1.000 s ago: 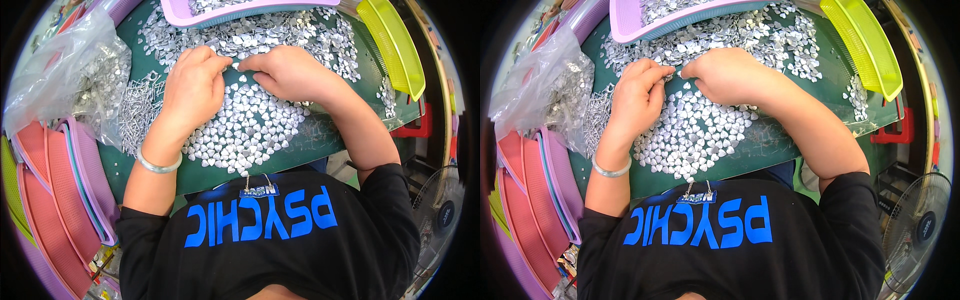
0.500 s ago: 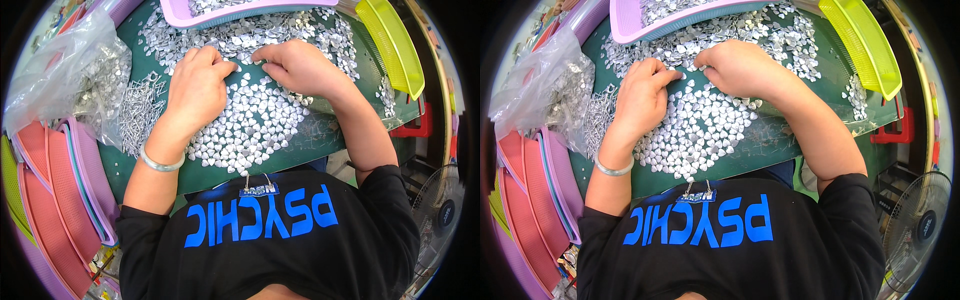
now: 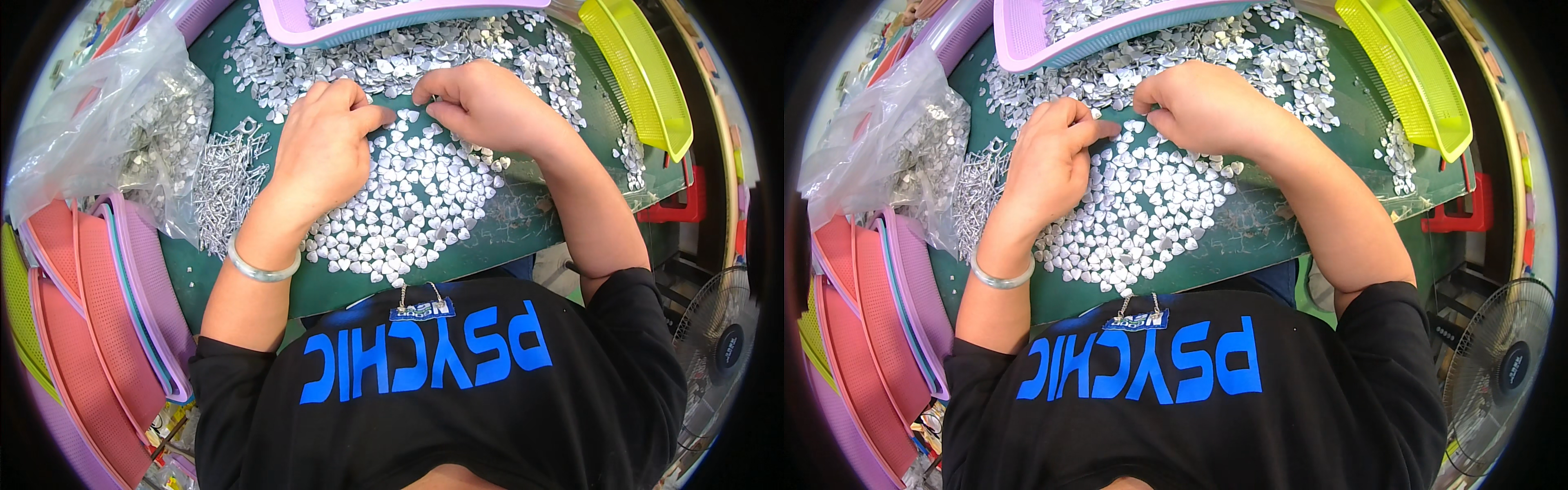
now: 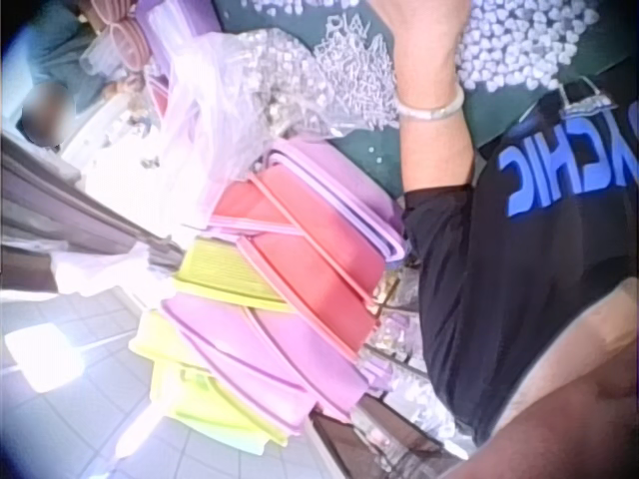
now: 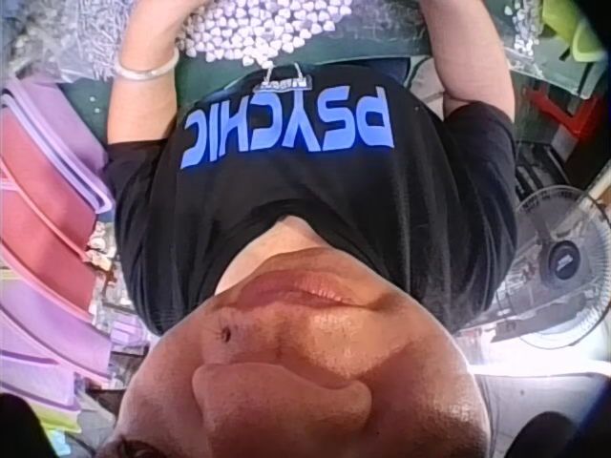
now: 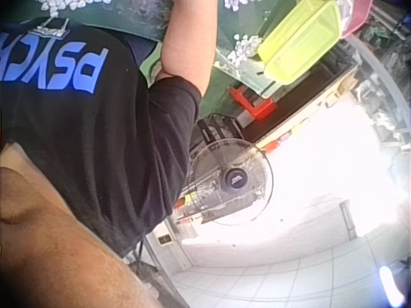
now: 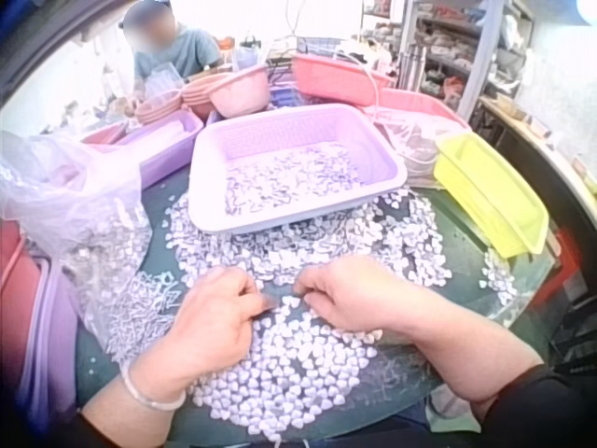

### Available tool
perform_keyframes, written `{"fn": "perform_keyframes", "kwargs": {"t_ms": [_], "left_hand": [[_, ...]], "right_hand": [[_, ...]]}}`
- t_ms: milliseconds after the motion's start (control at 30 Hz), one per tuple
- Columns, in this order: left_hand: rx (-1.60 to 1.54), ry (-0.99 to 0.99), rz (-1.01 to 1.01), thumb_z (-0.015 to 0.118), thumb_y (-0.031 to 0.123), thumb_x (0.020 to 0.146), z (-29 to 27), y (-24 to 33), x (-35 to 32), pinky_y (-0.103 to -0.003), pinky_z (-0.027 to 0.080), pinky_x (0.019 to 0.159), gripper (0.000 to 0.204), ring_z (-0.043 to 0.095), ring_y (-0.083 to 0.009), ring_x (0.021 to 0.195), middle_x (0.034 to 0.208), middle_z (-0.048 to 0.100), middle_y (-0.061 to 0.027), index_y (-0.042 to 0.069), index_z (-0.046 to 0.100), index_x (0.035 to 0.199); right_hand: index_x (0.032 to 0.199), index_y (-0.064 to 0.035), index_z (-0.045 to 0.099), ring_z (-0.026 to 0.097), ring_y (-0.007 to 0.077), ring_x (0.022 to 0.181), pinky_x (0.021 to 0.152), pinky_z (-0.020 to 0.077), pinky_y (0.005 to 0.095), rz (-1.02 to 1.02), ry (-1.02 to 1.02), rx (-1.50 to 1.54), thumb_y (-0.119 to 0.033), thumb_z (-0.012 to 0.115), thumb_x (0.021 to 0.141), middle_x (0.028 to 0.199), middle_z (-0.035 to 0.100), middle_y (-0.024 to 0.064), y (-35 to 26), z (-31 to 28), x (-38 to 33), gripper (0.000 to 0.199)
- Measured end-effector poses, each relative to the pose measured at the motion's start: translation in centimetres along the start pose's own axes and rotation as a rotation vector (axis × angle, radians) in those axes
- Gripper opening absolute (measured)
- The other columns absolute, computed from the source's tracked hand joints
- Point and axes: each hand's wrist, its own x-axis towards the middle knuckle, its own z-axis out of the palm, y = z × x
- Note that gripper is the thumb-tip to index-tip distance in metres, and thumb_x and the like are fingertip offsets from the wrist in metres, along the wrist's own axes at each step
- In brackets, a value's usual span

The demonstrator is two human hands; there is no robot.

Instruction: The person sits at a green workbench and repeatedly picks up small silver metal pieces and heart-shaped white objects. They use both hands to manipulate and assemble these items, placing them into a pile on the table. The workspace includes a purple tray and a yellow basket containing additional parts.

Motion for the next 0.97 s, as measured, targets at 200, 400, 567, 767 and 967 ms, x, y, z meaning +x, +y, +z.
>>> {"fn": "perform_keyframes", "kwargs": {"t_ms": [200, 400, 567, 767, 967], "left_hand": [[-0.016, -0.024, 0.040, 0.057, -0.004, 0.069, -0.2, -0.1, 0.0, -0.039, 0.045, 0.072, 0.025, 0.054, -0.0279, 0.082, 0.081, 0.056, -0.0070, 0.009, 0.072, 0.084], [-0.022, 0.011, 0.019, 0.055, -0.005, 0.069, 0.2, -0.1, 0.3, -0.039, 0.045, 0.073, 0.030, 0.053, -0.0285, 0.082, 0.081, 0.055, -0.0071, 0.008, 0.072, 0.090], [0.000, -0.025, 0.012, 0.055, -0.003, 0.071, 0.2, 0.4, 0.3, -0.038, 0.044, 0.075, 0.029, 0.052, -0.0279, 0.083, 0.082, 0.055, -0.0068, 0.009, 0.072, 0.091], [-0.010, -0.064, 0.025, 0.054, -0.003, 0.072, 0.0, 0.5, 0.4, -0.038, 0.043, 0.076, 0.028, 0.052, -0.0274, 0.084, 0.083, 0.055, -0.0064, 0.009, 0.072, 0.088], [-0.067, -0.046, 0.016, 0.056, -0.004, 0.070, 0.3, 0.2, 0.3, -0.039, 0.043, 0.077, 0.028, 0.053, -0.0285, 0.086, 0.084, 0.056, -0.0068, 0.008, 0.071, 0.089]], "right_hand": [[0.091, -0.0104, 0.068, 0.064, 0.0317, 0.073, 0.066, 0.0507, 0.0409, -0.055, 0.049, -0.077, -0.014, 0.061, 0.079, 0.075, 0.066, 0.0116, -0.2, 1.1, 0.1, 0.014], [0.084, -0.0099, 0.066, 0.065, 0.0334, 0.076, 0.067, 0.0509, 0.0435, -0.033, 0.020, -0.053, -0.014, 0.059, 0.078, 0.076, 0.066, 0.0120, -0.3, 1.1, 0.4, 0.010], [0.086, -0.0088, 0.068, 0.065, 0.0333, 0.076, 0.068, 0.0514, 0.0423, -0.073, -0.122, 0.073, -0.013, 0.059, 0.079, 0.077, 0.067, 0.0130, 0.5, -1.0, -0.1, 0.013], [0.098, -0.0060, 0.069, 0.064, 0.0283, 0.066, 0.063, 0.0504, 0.0355, -0.108, 0.152, -0.058, -0.011, 0.061, 0.080, 0.075, 0.067, 0.0140, 1.8, 0.6, -0.2, 0.020], [0.105, -0.0062, 0.069, 0.066, 0.0251, 0.067, 0.066, 0.0513, 0.0344, -0.151, -0.026, 0.091, -0.010, 0.062, 0.080, 0.079, 0.068, 0.0152, 1.6, 0.1, -0.3, 0.026]]}}
